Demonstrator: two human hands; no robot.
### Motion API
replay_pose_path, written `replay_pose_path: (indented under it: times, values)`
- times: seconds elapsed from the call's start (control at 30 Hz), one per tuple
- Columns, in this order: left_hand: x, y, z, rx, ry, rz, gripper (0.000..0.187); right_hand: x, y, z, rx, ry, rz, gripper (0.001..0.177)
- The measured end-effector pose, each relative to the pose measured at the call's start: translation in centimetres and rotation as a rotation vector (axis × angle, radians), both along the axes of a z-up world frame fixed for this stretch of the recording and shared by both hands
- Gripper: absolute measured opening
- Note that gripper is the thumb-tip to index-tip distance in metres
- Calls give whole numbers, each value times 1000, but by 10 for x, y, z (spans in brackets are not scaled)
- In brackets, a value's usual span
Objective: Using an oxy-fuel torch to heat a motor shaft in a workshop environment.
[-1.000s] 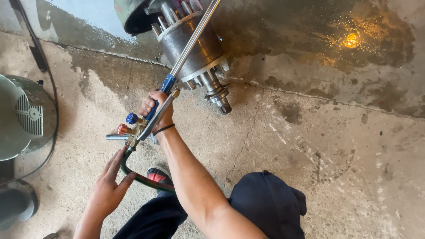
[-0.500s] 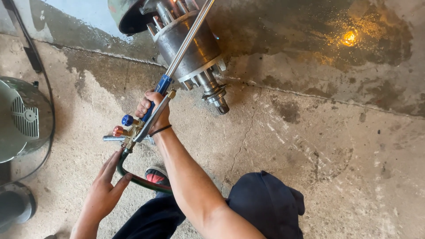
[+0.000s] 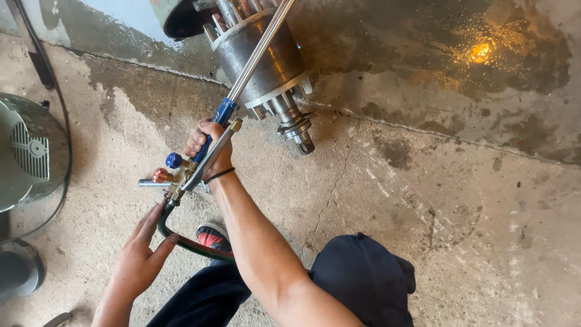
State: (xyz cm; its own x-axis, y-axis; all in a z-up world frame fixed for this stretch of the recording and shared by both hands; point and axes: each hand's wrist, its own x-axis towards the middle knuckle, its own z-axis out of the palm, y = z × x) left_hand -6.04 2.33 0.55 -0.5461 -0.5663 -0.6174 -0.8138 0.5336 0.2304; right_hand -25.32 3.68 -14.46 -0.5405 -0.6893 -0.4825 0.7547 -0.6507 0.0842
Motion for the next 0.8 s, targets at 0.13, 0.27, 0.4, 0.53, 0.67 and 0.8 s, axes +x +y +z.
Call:
replay_pose_path:
  times: [0.13, 0.27, 0.4, 0.53, 0.67, 0.8]
  values:
    - [2, 0, 1, 7, 8, 4, 81, 0, 0, -1, -13, 23, 11, 13]
    - [4, -1, -2, 6, 22, -5, 80, 0, -1, -1, -18, 6, 7, 10]
    - [1, 1, 2, 12, -17, 14, 81, 2, 0, 1, -9, 9, 14, 11]
    - [5, -1, 1, 20, 8, 7, 81, 3, -1, 1, -6, -12, 0, 11]
    - [5, -1, 1, 22, 42, 12, 79, 2, -1, -2, -15, 23, 16, 13]
    - [7, -4, -1, 34, 58, 2, 80, 2, -2, -3, -20, 25, 12, 9]
